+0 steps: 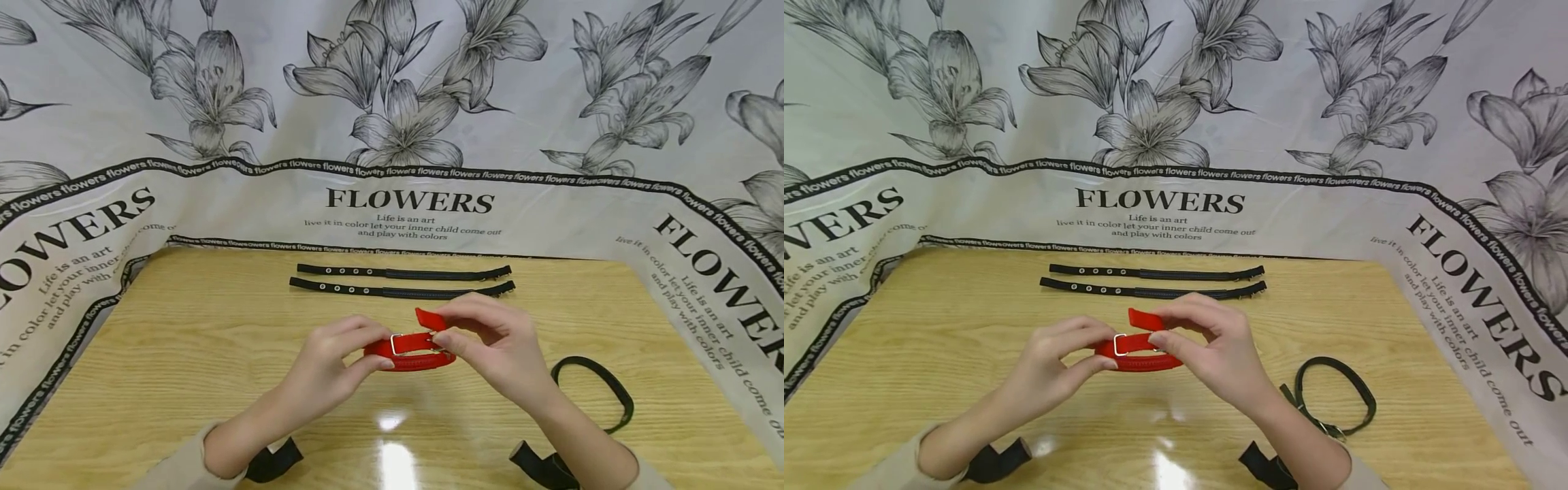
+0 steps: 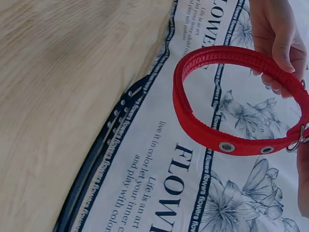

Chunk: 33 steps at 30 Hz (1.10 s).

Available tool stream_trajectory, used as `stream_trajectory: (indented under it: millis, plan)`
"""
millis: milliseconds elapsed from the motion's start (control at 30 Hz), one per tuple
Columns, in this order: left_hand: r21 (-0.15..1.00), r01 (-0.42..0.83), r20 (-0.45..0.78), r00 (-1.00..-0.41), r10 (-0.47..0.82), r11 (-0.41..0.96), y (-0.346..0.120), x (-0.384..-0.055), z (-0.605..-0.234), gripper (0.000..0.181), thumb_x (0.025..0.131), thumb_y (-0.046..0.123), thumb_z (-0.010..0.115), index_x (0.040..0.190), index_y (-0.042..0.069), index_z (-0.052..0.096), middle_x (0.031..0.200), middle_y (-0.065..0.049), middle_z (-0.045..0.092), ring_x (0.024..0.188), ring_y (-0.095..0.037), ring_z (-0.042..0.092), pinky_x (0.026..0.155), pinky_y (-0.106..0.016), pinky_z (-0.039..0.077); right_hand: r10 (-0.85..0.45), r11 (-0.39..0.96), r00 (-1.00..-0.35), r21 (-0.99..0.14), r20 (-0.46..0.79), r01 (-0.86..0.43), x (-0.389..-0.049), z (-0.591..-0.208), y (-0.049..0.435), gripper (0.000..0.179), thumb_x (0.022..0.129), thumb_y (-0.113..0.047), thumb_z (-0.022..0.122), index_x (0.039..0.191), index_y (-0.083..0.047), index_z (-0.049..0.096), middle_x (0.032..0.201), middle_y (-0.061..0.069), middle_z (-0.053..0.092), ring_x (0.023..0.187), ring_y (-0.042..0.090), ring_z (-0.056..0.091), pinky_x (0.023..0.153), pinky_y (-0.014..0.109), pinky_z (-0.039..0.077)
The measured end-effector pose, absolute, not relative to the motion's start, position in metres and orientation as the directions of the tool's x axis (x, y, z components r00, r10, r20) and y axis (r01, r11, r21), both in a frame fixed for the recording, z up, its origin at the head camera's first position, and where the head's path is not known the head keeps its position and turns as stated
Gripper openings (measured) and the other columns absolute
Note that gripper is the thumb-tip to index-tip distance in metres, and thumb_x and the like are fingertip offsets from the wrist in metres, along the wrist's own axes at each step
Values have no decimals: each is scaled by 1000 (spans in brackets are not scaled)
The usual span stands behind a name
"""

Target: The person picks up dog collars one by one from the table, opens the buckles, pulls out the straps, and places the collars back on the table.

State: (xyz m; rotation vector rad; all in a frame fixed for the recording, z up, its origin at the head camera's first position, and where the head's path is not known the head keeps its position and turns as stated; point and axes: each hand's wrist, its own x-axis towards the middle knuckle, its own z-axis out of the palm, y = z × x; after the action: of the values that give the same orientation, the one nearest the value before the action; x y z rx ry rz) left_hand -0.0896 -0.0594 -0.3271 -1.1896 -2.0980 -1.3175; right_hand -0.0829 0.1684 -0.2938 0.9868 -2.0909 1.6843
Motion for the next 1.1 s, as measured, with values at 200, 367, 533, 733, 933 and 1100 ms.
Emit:
stream_trajectory:
  millis: [200, 367, 533, 733, 933, 1100]
  plan:
    - [554, 808, 685, -579, 442, 200, -60, -91, -331, 28, 72, -1, 77, 98, 0, 69, 92, -6, 67, 82, -13, 64, 73, -19, 53, -409, 175, -704, -707, 581, -685, -85, -300, 174, 34, 73, 7, 75, 105, 2, 67, 101, 10, 65, 95, 17, 60, 80, 26, 53]
    - [633, 749, 641, -648, 410, 195, -64, -91, -335, 25, 71, -4, 77, 95, 2, 70, 92, -4, 67, 83, -13, 62, 72, -23, 54, -456, 337, -694, -614, 557, -714, -85, -310, 185, 47, 70, 4, 77, 116, -2, 63, 109, 6, 65, 99, 14, 59, 84, 23, 51]
    - [727, 663, 574, -729, 373, 175, -68, -89, -336, 24, 71, -6, 76, 93, 3, 70, 92, -3, 66, 83, -13, 61, 71, -25, 55, -442, 376, -773, -689, 455, -620, -84, -321, 194, 32, 80, 2, 70, 110, -4, 66, 104, 2, 66, 93, 11, 61, 79, 23, 53]
    - [766, 618, 533, -765, 361, 179, -70, -88, -336, 22, 73, -5, 76, 94, 1, 71, 92, -2, 67, 84, -13, 62, 71, -26, 55, -443, 311, -774, -732, 453, -606, -87, -326, 195, 27, 80, 5, 68, 107, -2, 67, 99, 5, 67, 90, 12, 63, 77, 24, 54]
    - [764, 618, 527, -764, 372, 186, -71, -89, -335, 22, 74, -2, 75, 96, 1, 71, 93, -3, 67, 84, -12, 63, 70, -25, 55, -447, 245, -779, -777, 440, -580, -86, -327, 193, 26, 81, 8, 65, 106, 1, 66, 99, 9, 66, 89, 13, 63, 77, 23, 53]
    - [747, 633, 532, -752, 389, 202, -71, -89, -336, 21, 75, 1, 75, 96, 2, 71, 96, -3, 68, 86, -12, 63, 70, -24, 55, -450, 221, -776, -787, 442, -576, -86, -327, 190, 25, 82, 9, 65, 106, 1, 67, 99, 7, 66, 88, 14, 63, 76, 23, 54]
